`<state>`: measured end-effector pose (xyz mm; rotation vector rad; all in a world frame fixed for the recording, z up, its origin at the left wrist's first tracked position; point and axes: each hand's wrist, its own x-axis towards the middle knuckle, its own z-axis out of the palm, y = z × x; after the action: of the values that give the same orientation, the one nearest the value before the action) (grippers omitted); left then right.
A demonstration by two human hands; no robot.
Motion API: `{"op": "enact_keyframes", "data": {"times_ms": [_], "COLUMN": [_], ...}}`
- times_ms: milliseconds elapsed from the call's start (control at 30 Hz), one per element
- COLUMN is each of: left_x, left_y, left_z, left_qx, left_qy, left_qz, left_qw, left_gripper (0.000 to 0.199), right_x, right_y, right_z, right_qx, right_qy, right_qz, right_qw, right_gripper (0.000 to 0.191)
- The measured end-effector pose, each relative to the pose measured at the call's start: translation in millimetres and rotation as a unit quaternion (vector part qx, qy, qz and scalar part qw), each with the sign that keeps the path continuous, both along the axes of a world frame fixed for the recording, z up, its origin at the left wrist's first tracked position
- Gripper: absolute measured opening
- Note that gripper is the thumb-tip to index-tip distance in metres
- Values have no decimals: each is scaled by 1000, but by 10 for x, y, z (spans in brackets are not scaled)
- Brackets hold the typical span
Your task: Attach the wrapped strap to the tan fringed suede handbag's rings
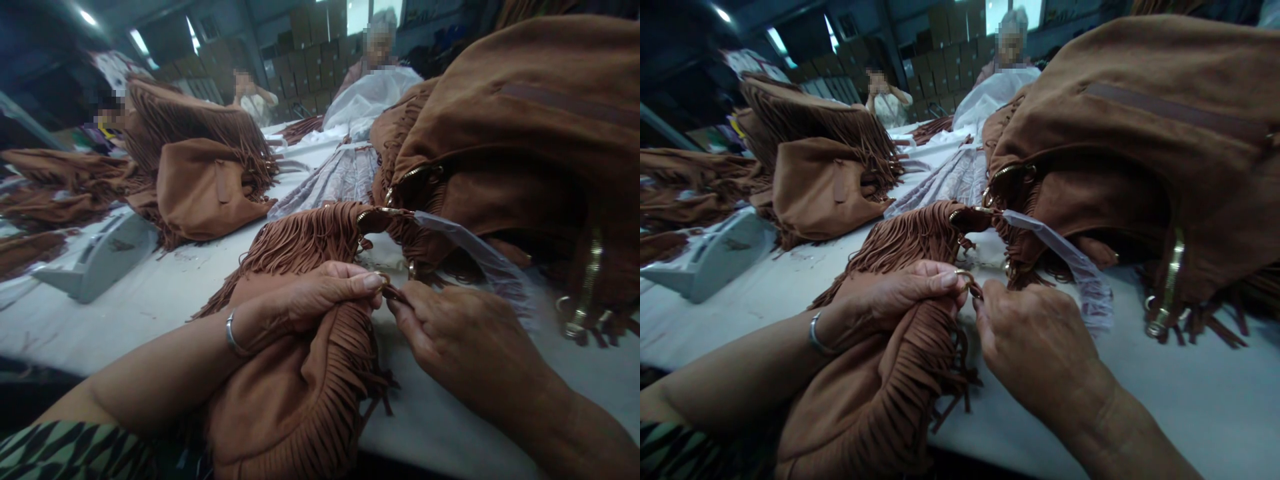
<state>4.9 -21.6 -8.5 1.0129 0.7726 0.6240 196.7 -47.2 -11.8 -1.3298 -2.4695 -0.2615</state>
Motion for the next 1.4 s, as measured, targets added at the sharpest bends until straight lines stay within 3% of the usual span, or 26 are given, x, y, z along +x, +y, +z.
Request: {"op": "enact_keyframes", "data": {"times_ms": [300,500,633,833,900,1000,1133,1267,1400], "left_x": [16,-17,-35,-18,0,28,50,33,-51], "left_y": [9,93,146,176,159,117,67,43,59], "left_z": [1,-42,-16,30,33,25,16,49,95], "left_qx": [0,8,-11,-29,-22,-4,63,117,51], "left_qy": [-10,0,21,29,37,33,22,50,-44], "left_qz": [-20,-72,-115,-173,-147,-58,-24,-40,-105], "left_qw": [1000,997,993,984,988,998,997,991,992], "left_gripper": [36,37,43,49,47,39,34,27,32], "right_x": [-39,12,93,198,199,169,145,156,103], "right_y": [-25,1,72,170,181,180,214,301,326], "right_z": [9,24,84,213,223,209,229,434,751], "right_qx": [41,35,-106,-319,-340,-353,-461,-570,-615], "right_qy": [58,73,125,224,235,251,266,204,135], "right_qz": [-12,9,53,141,135,97,49,57,89], "right_qw": [997,997,985,910,900,896,845,794,772], "right_gripper": [23,29,26,27,28,30,35,39,38]}}
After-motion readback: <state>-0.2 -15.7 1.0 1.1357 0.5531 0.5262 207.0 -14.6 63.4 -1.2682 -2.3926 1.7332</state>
